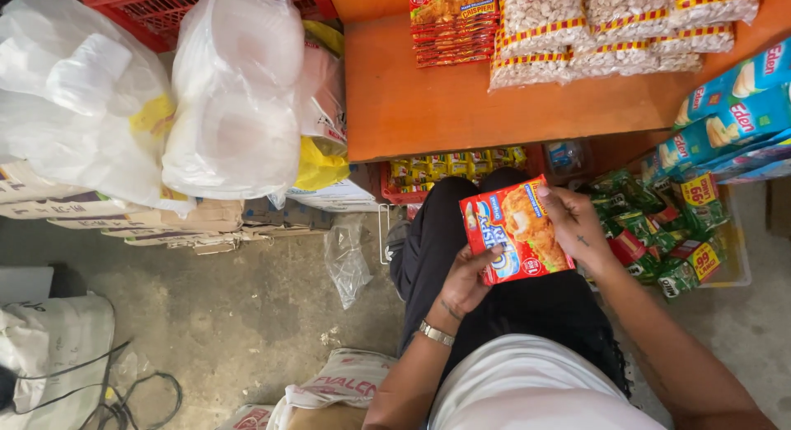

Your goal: The person is stocking and organizing packets of seasoning and snacks on a low shelf in a grocery store.

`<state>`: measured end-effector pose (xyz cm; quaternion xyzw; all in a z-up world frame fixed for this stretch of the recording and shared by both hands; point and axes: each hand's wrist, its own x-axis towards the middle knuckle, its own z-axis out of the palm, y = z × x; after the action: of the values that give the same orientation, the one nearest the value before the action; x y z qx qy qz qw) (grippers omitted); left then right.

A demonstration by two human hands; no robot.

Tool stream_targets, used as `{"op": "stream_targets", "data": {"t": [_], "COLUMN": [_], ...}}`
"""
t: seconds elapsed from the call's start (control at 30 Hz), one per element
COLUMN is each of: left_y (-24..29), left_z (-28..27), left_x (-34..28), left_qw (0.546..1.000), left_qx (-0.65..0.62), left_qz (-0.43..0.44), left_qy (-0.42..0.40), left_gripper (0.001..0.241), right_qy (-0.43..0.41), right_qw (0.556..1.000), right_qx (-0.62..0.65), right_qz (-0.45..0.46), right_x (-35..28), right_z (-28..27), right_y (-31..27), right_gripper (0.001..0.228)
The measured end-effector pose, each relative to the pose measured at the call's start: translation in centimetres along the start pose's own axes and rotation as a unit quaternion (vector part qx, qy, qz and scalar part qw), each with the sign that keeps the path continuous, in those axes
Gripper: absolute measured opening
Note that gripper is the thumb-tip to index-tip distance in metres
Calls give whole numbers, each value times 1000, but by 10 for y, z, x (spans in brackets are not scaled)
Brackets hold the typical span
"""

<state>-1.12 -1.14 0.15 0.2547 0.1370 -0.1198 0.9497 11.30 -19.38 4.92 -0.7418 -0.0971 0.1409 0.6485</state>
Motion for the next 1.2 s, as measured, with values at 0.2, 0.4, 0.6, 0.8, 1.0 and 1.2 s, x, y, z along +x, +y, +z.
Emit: {"op": "stream_targets", "data": {"t": [0.2, 0.4, 0.6, 0.8, 1.0, 1.2], "left_y": [19, 74, 122, 177, 277, 297], "left_z": [-3, 5, 7, 44, 51, 26], "left_x": [-8, -1, 30, 97, 231, 330], "left_qw": [946, 908, 991, 907, 662, 638], "left_qx": [299, 410, 94, 315, 548, 627], "left_qz": [93, 74, 68, 280, 508, 407], "left_qy": [84, 35, 72, 20, 66, 187], "left_gripper": [27, 22, 43, 85, 69, 6], "right_qy": [-108, -336, -205, -147, -35, 26], "right_qw": [994, 936, 970, 980, 952, 943], "right_qx": [-28, -95, 111, 131, -57, -330], "right_qz": [-19, 40, 76, -31, -299, -31], "right_x": [10, 37, 71, 136, 246, 311], "right_z": [-7, -31, 1, 16, 19, 36], "right_y": [-57, -29, -57, -123, -148, -144], "right_gripper": [37, 33, 47, 73, 77, 16]}}
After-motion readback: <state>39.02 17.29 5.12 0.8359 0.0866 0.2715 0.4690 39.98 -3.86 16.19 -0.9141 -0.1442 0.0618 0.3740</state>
